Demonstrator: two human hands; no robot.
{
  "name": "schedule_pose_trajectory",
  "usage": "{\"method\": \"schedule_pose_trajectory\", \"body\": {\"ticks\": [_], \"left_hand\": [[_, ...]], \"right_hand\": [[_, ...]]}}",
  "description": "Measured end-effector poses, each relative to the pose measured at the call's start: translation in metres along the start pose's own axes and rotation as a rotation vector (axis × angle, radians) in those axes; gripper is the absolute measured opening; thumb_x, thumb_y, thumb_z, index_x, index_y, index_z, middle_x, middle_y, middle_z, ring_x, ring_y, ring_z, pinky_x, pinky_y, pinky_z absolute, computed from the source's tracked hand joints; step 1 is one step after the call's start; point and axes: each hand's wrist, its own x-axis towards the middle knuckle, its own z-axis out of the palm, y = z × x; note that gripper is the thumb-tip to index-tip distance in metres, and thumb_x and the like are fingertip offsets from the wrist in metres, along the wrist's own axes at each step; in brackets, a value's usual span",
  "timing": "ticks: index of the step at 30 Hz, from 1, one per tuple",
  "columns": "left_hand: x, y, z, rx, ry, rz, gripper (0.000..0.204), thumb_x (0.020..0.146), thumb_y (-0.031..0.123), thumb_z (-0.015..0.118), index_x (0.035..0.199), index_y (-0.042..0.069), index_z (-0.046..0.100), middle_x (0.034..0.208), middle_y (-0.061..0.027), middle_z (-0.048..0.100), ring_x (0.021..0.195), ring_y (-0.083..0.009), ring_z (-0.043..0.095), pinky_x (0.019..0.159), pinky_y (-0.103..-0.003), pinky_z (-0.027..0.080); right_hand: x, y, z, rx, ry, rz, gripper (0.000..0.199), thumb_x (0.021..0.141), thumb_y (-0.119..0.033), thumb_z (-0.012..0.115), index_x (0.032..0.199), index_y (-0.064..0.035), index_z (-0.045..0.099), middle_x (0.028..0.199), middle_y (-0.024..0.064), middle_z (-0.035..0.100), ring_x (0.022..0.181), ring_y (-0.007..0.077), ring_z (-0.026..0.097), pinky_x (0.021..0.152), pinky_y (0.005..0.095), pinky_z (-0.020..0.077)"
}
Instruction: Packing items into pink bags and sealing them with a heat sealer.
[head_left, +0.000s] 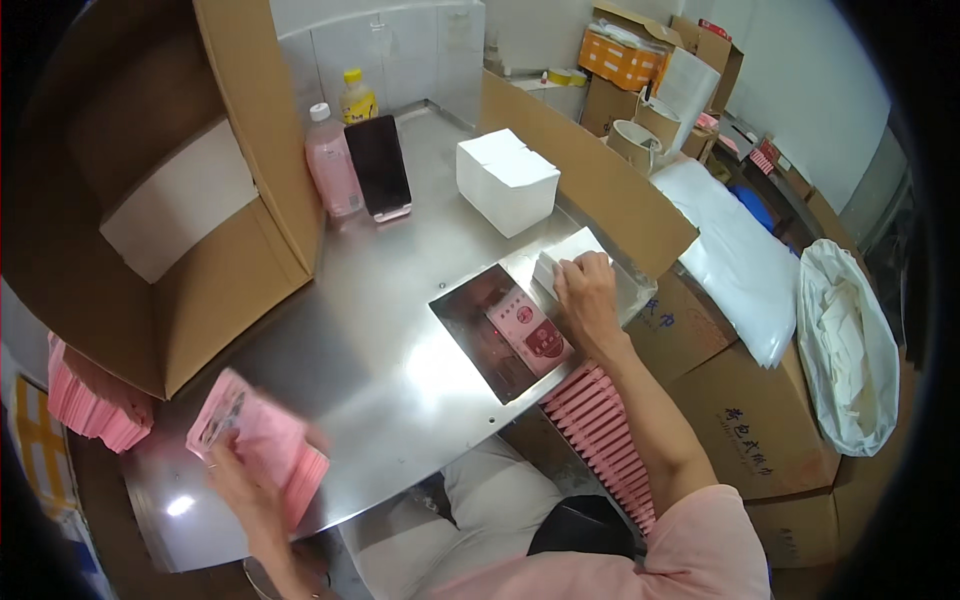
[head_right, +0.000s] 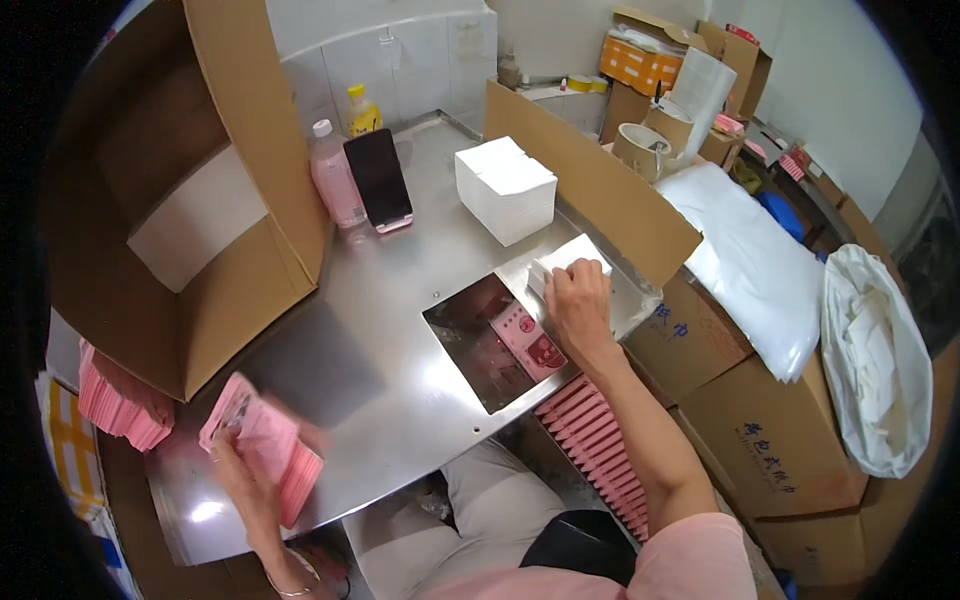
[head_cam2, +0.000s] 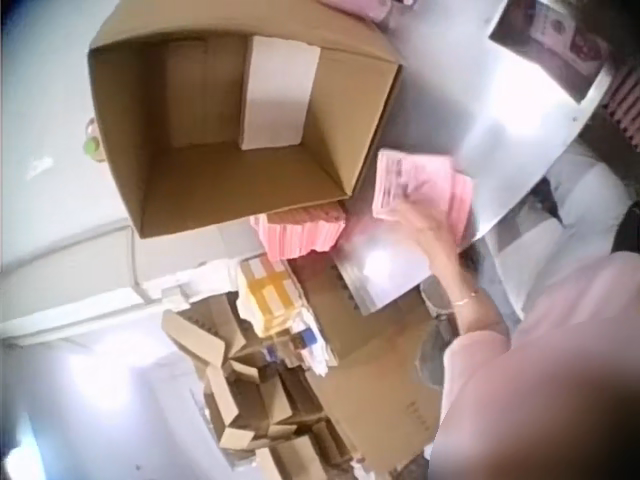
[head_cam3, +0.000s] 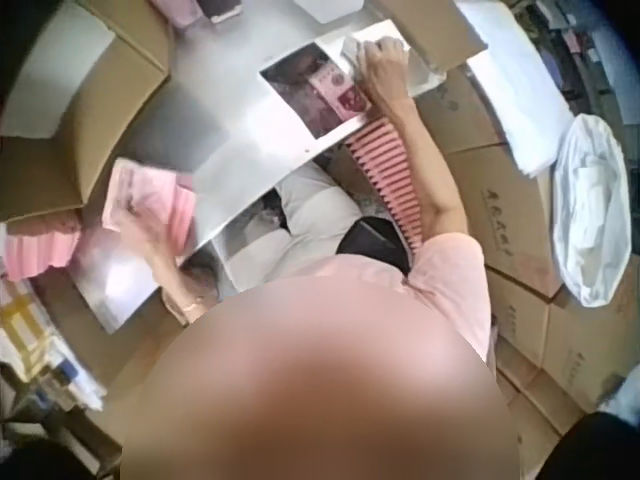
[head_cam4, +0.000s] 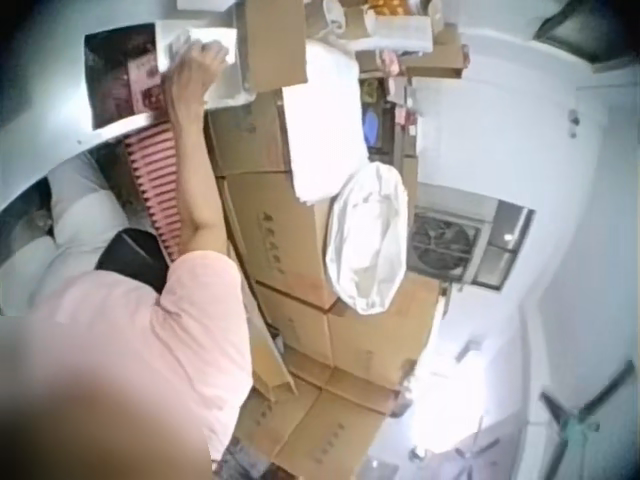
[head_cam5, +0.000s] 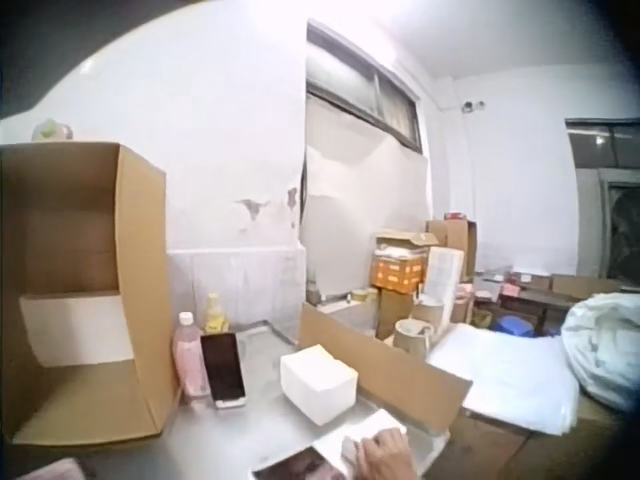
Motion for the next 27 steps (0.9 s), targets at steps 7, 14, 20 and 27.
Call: {"method": "schedule_pose_trajectory", "body": {"ticks": [7,14,20,27], "left_hand": [[-0.021,0.138,0.097,-0.230,-0.371,0.746,0.039,0.080,0.007,0.065,0.119,0.003,0.060,0.112,-0.0187,0.059,0.103,-0.0353,0.054,0.091,-0.049,0.041],[-0.017,0.127,0.081,-0.077,-0.369,0.511,0.086,0.070,0.044,0.076,0.140,0.004,0.050,0.143,-0.0253,0.044,0.126,-0.0409,0.045,0.099,-0.055,0.034],[-0.017,0.133,0.104,-0.090,-0.334,0.422,0.092,0.072,0.039,0.080,0.145,-0.003,0.043,0.147,-0.0300,0.040,0.134,-0.0471,0.040,0.106,-0.061,0.029],[-0.019,0.133,0.094,-0.172,-0.250,0.452,0.086,0.069,0.038,0.079,0.141,0.004,0.048,0.146,-0.0320,0.039,0.133,-0.0498,0.039,0.105,-0.063,0.029]], "right_hand": [[-0.008,-0.018,-0.010,0.201,0.061,-0.042,0.035,0.078,0.003,0.063,0.113,0.0002,0.065,0.113,0.0196,0.064,0.103,0.0398,0.061,0.090,0.0475,0.0497],[-0.078,-0.151,-0.040,0.481,-0.196,-0.677,0.040,0.083,-0.013,0.063,0.120,0.0019,0.061,0.116,0.0209,0.063,0.120,0.0414,0.058,0.105,0.0659,0.0377],[-0.018,-0.128,-0.015,0.455,-0.427,-0.297,0.038,0.090,-0.014,0.061,0.127,-0.0036,0.063,0.123,0.0173,0.065,0.116,0.0347,0.062,0.111,0.0608,0.0341],[0.005,-0.093,-0.035,0.424,0.054,-0.165,0.039,0.087,0.005,0.053,0.123,-0.0039,0.065,0.124,0.0142,0.068,0.111,0.0341,0.067,0.109,0.0587,0.0361]]}}
